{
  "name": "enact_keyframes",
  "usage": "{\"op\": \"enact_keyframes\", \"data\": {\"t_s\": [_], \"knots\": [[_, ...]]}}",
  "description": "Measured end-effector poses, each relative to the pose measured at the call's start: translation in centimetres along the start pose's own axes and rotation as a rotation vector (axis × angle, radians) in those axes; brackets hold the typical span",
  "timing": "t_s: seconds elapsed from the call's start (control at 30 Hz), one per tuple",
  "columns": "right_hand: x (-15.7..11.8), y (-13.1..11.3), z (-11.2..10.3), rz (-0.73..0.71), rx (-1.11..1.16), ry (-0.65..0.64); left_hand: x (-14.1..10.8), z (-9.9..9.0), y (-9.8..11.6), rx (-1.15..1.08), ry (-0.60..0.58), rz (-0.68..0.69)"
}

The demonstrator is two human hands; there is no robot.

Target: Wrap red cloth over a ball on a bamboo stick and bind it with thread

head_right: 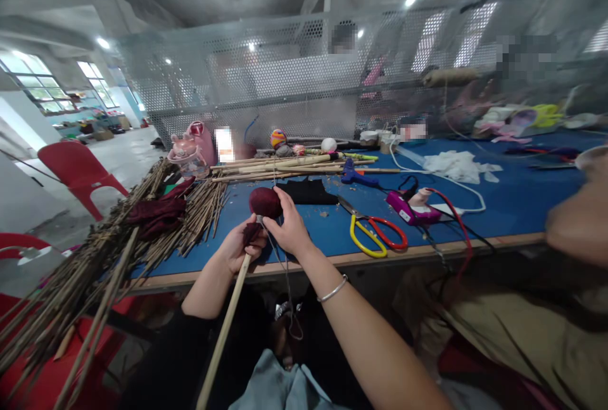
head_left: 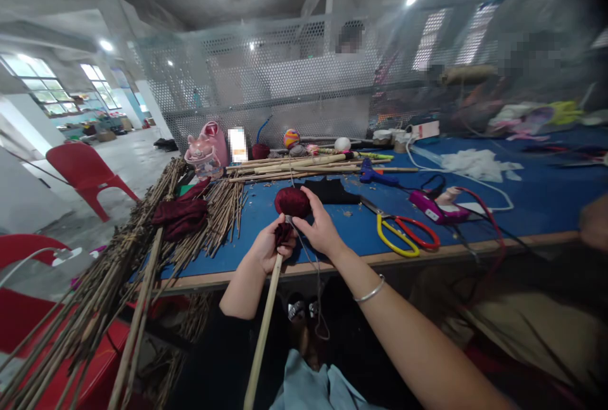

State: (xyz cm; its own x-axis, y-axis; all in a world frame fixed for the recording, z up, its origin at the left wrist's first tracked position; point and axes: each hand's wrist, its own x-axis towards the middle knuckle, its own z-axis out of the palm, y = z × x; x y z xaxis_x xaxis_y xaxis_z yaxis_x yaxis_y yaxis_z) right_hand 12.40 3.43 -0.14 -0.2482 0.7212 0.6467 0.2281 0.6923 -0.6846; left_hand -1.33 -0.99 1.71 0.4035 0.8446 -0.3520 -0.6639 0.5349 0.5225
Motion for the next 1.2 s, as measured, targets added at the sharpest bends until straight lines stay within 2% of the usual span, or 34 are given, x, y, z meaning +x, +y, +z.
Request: {"op": "enact_keyframes", "data": {"t_s": [0.27, 0.6, 0.73, 0.8, 0.9, 0.93, 0.97, 1.1, 1.2], "knots": [[0.3, 0.3, 0.3, -0.003, -0.011, 0.045, 0.1, 0.1, -0.1, 0.024, 0.035, 0.010], [0.3, 0.1, 0.4, 0.005, -0.050, 0.037, 0.2, -0.1, 0.0, 0.030, 0.039, 0.010], [0.2, 0.5, 0.4, -0.036, -0.073, 0.037, 0.3, -0.2, 0.0, 0.028, 0.038, 0.005], [0.1, 0.3, 0.3, -0.086, -0.110, 0.107, 0.2, -0.2, 0.0, 0.021, 0.036, 0.001], [-0.3, -0.5, -0.2, -0.165, -0.225, 0.337, 0.1, -0.1, 0.0, 0.001, 0.029, 0.001], [-0.5, -0.8, -0.4, -0.187, -0.276, 0.369, 0.1, -0.2, 0.0, -0.007, 0.025, 0.001], [-0.7, -1.2, -0.5, -0.210, -0.326, 0.356, 0.1, -0.2, 0.0, -0.015, 0.020, 0.001], [-1.4, -2.1, -0.7, -0.307, -0.477, 0.150, 0.2, -0.3, 0.1, -0.043, 0.007, -0.001], [-1.9, -2.1, -0.5, -0.333, -0.533, 0.085, 0.2, -0.2, 0.1, -0.053, 0.009, -0.005]]}}
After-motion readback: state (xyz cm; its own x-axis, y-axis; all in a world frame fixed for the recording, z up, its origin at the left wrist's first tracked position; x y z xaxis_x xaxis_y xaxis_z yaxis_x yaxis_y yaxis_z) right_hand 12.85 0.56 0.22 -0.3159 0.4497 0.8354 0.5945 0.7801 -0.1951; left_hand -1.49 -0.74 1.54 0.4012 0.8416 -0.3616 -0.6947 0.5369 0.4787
